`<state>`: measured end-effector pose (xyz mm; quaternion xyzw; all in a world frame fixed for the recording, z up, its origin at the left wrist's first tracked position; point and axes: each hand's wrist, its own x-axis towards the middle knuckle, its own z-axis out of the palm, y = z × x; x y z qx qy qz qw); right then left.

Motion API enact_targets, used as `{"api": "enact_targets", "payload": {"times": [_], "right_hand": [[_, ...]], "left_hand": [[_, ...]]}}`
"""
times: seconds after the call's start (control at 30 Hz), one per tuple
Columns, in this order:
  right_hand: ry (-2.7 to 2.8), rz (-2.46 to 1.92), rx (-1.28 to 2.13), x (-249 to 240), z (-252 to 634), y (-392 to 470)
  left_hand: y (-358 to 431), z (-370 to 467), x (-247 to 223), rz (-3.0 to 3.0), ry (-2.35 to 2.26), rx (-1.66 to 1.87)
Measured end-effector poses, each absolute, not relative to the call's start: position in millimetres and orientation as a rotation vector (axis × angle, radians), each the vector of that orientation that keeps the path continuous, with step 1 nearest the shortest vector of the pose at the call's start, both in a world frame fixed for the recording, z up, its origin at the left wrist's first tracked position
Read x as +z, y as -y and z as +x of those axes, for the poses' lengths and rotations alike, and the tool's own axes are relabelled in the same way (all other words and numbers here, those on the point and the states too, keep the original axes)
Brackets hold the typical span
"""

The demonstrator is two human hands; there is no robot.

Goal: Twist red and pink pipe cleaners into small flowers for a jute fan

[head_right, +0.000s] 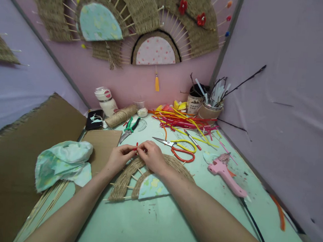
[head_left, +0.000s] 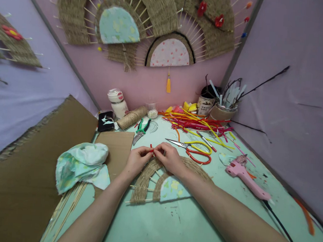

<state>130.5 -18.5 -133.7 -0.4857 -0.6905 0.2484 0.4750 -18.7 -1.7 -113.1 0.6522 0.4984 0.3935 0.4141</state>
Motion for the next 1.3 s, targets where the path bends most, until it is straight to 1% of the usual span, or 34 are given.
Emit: {"api": "enact_targets", "payload": {"times": [0.2,0.43,0.73,1.07,1.3], "right_hand": [[1.727,-1.157,0.62,-134.1,131.4,18.0],[1.578,-1.157,0.774,-133.5,133.4,15.2],[1.539,-1.2,0.783,-136.1,129.9,15.2],[1.673,-1.19,0.689,-132.8,130.1,17.5],[1.868,-1.088,0.492,-132.2,132.4,19.1]], "left_hand": [[4.2,-17.4,-111.0,1.602,-1.272,0.985],[1.1,-21.1,-110.1,1.368,-1.251,0.979],[1.3,-20.0,-110.0,1.324,-1.224,0.974],[-0.2,-18.5,-118.1,1.464,-1.227,0.969],[2.5,-16.5,-108.8,1.413,-1.244,0.954]]}}
